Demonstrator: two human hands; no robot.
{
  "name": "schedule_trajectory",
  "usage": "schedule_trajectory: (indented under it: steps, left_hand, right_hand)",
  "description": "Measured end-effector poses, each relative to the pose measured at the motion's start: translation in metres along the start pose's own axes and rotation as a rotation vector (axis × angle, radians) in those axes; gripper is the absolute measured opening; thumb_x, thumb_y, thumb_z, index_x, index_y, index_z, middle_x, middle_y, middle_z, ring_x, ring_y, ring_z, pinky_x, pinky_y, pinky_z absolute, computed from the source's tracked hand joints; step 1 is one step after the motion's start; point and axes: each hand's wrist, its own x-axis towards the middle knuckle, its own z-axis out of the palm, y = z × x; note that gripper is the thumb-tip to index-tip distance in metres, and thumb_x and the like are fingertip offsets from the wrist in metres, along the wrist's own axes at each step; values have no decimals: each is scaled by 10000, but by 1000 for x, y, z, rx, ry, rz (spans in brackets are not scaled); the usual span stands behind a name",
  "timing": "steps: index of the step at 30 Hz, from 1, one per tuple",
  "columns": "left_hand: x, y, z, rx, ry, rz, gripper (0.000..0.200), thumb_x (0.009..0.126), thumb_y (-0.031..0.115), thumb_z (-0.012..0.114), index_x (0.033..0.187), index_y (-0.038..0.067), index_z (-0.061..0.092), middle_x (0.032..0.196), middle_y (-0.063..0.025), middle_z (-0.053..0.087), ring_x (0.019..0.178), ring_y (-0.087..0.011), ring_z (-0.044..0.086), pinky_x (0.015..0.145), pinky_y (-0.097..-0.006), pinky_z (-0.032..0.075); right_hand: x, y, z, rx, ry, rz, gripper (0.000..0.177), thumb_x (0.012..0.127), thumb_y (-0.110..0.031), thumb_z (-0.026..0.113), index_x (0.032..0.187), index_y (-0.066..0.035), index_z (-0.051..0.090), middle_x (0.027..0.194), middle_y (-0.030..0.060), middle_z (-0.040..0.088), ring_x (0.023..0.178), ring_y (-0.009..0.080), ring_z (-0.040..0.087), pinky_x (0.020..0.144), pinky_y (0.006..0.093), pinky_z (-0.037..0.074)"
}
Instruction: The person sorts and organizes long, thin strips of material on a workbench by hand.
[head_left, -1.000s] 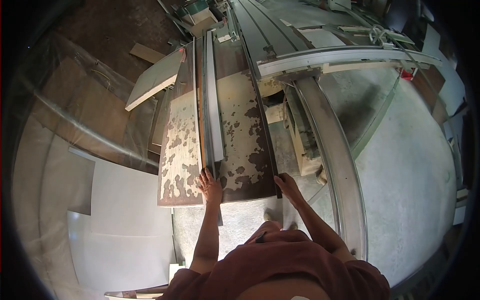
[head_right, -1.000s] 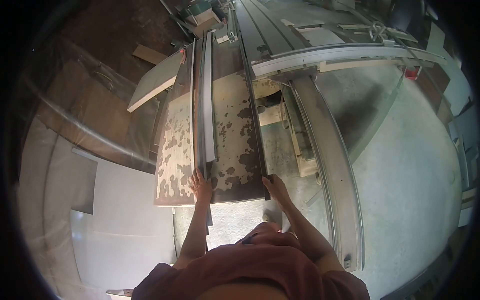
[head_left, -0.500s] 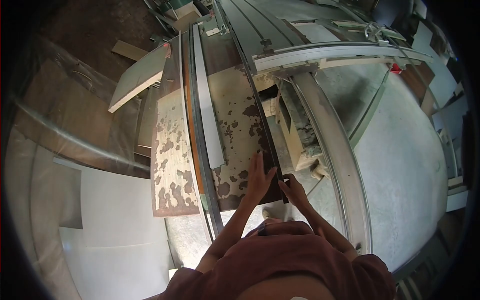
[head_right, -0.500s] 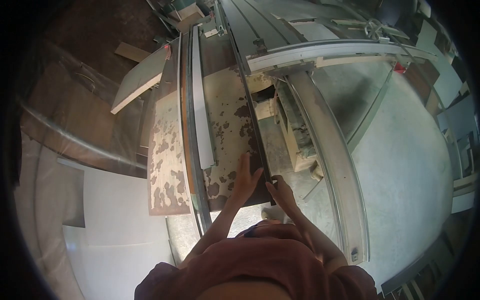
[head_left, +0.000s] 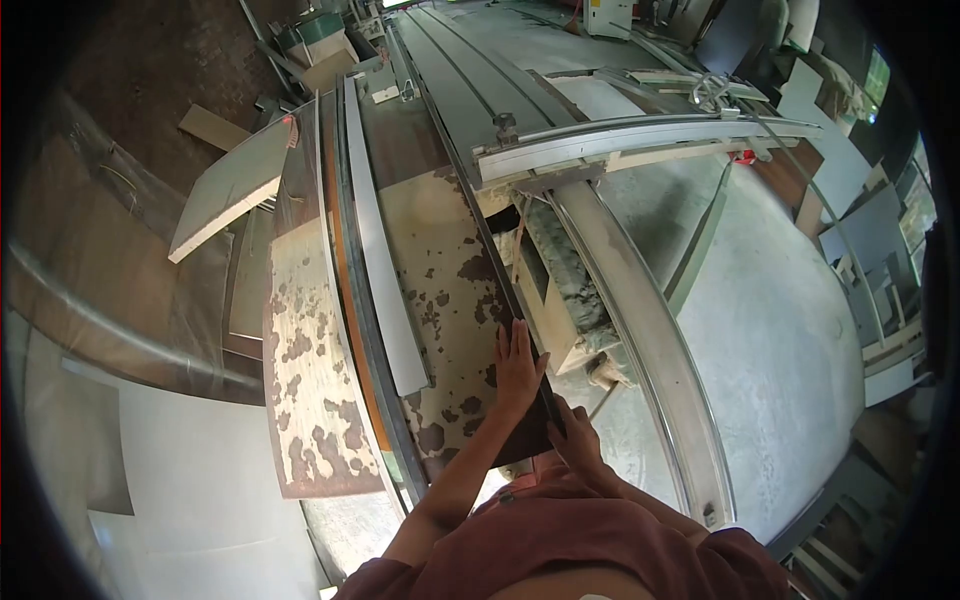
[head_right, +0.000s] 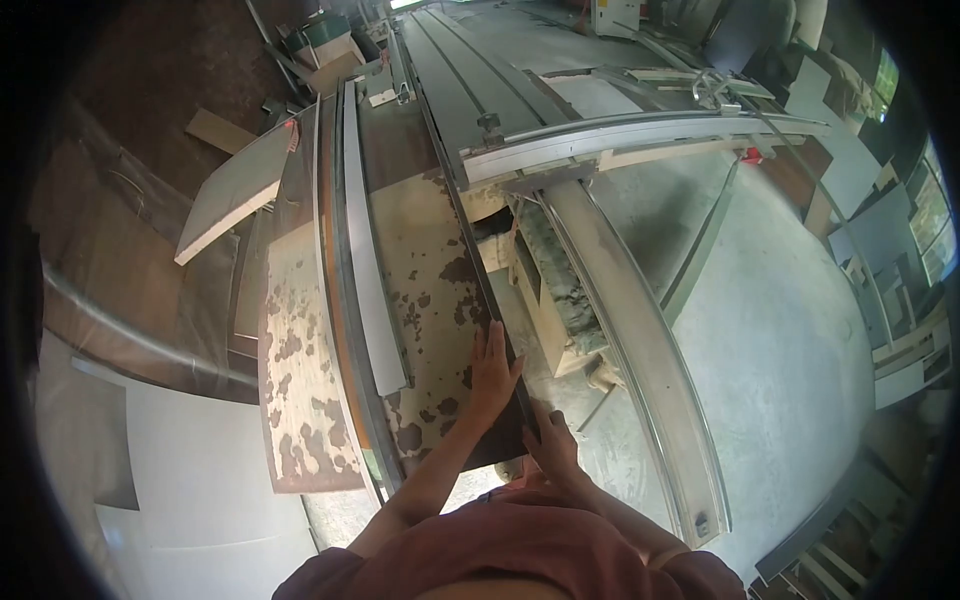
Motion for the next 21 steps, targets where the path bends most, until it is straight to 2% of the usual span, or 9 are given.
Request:
schedule_trajectory:
  steps: [2, 4, 6, 11, 13, 17, 21]
  left_hand:
    - [4, 0, 0, 14, -91, -30, 718, 837, 326, 544, 1351, -12, 173, 1371, -188, 277, 1277, -411, 199, 995, -546, 225]
    - [11, 1, -3, 39, -117, -34, 733, 828, 328, 553, 1353, -10, 170, 1371, -188, 278, 1279, -402, 202, 995, -554, 218]
    - [8, -4, -11, 82, -170, -36, 747, 819, 331, 563, 1355, -8, 167, 1371, -188, 279, 1282, -393, 205, 995, -561, 211]
    - [44, -11, -8, 180, -213, -52, 767, 800, 348, 572, 1352, -10, 178, 1348, -198, 318, 1285, -376, 214, 989, -585, 196]
    - [57, -15, -8, 206, -205, -41, 769, 795, 349, 574, 1351, -9, 182, 1343, -197, 329, 1284, -376, 217, 987, -591, 190]
    - [79, -25, -4, 242, -229, -52, 772, 786, 354, 578, 1349, -7, 192, 1336, -192, 345, 1282, -370, 230, 991, -594, 174]
    - [99, -39, 0, 259, -256, -67, 771, 787, 364, 568, 1350, -4, 190, 1344, -188, 337, 1285, -368, 224, 1001, -587, 160]
  right_hand:
    - [-1, 8, 8, 4, 25, -32, 553, 802, -241, 573, 1304, -178, 349, 962, 191, 501, 814, 356, 574, 671, 422, 480]
    - [7, 14, 6, 6, 39, -75, 564, 802, -244, 573, 1312, -183, 342, 973, 190, 505, 816, 358, 577, 667, 419, 484]
    - [10, 8, 7, -4, 3, -11, 544, 800, -216, 573, 1299, -142, 367, 897, 175, 516, 781, 344, 574, 655, 417, 473]
    - [36, 1, 8, -23, 69, -69, 534, 803, -216, 565, 1296, -147, 372, 888, 174, 518, 769, 345, 575, 650, 418, 470]
    - [46, -3, 8, 13, 17, 2, 544, 797, -271, 571, 1295, -177, 374, 1013, 195, 492, 868, 370, 558, 682, 440, 479]
    - [70, -9, 9, 3, -23, 34, 531, 796, -254, 570, 1285, -155, 389, 1008, 194, 482, 889, 357, 538, 707, 432, 466]
    - [94, -6, 23, -17, 102, -107, 526, 801, -229, 563, 1283, -119, 384, 1000, 193, 478, 936, 354, 493, 795, 423, 410]
